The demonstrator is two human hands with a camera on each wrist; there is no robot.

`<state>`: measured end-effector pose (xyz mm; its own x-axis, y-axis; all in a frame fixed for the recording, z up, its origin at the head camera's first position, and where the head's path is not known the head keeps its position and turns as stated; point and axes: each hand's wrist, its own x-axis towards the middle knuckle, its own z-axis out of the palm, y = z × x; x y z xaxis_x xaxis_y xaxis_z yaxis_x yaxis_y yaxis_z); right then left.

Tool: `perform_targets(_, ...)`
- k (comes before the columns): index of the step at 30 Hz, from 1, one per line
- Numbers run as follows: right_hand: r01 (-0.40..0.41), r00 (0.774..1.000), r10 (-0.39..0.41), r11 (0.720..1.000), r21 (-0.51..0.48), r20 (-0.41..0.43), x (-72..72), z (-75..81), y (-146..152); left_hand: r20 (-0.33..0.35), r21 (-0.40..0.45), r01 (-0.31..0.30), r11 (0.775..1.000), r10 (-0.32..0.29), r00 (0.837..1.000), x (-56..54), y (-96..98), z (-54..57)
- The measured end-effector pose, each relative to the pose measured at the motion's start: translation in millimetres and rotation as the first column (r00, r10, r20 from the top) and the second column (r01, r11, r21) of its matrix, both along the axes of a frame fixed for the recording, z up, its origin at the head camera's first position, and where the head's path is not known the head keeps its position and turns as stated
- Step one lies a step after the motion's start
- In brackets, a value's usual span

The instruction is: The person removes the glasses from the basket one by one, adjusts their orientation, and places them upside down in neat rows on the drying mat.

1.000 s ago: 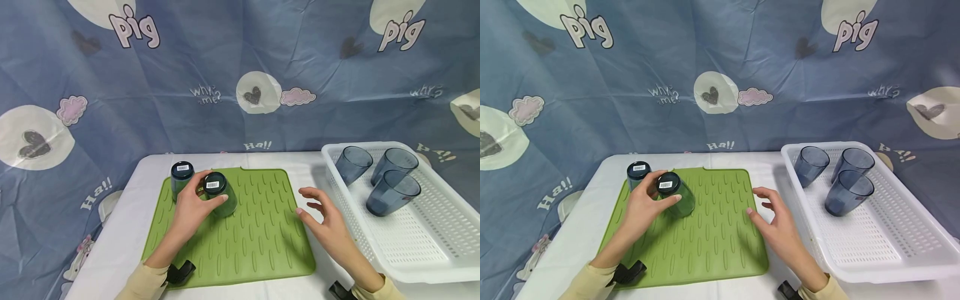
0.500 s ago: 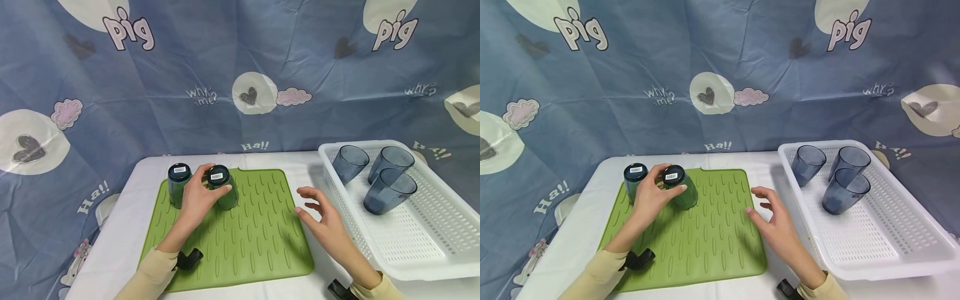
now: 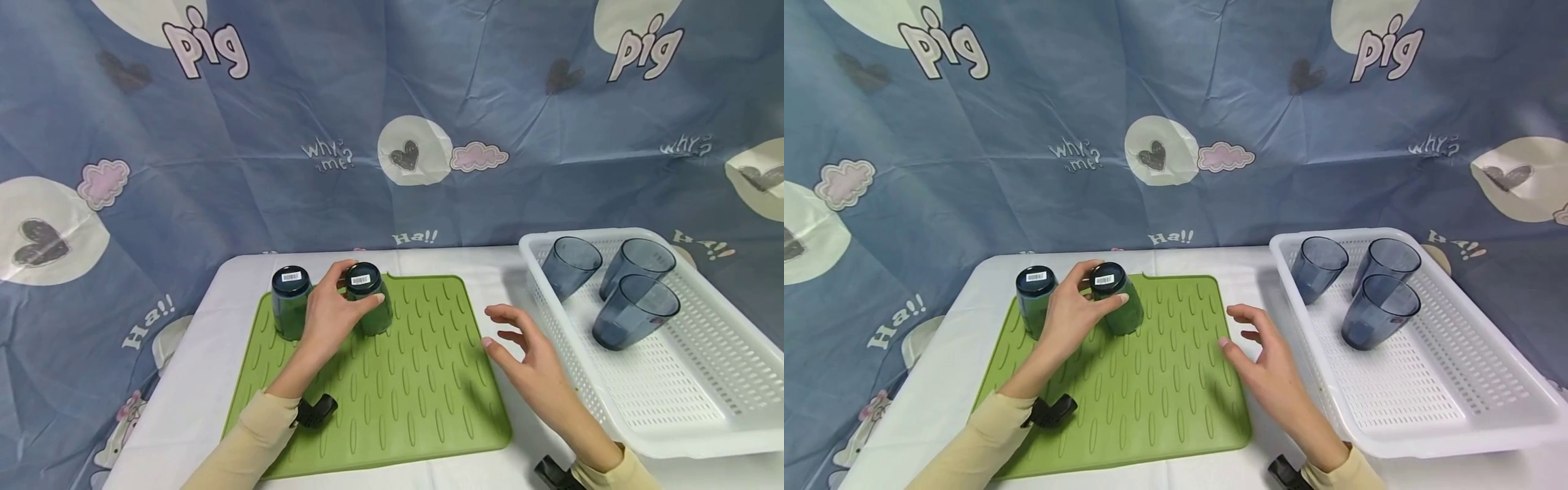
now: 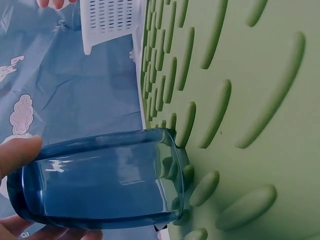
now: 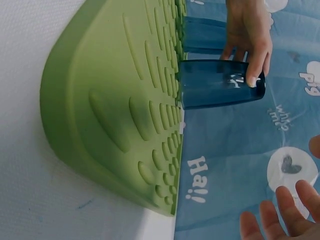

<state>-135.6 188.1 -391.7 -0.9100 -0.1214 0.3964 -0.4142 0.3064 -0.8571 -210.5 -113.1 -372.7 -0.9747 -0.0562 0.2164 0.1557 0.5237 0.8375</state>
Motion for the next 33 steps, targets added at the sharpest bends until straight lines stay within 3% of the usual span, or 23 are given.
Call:
perform_targets(17, -0.007, 1.000, 0.007, 1.000, -0.005, 0.007, 0.4, -1.0, -1.4, 0.024, -0.009, 0.093, 0.996, -0.093, 0.995, -11.4, 3.4, -1.4)
perform_targets(29, -0.001, 1.000, 0.001, 1.000, 0.000, 0.017, 1.4, -0.9, -2.8, 0.038, 0.031, 0.107, 0.994, -0.108, 0.993, -7.9, 1.8, -4.1)
perform_targets(33, -0.001, 1.000, 0.001, 1.000, -0.001, 0.017, 2.0, -0.4, -3.4, 0.042, 0.035, 0.086, 0.996, -0.088, 0.995, -3.8, -0.7, -4.9)
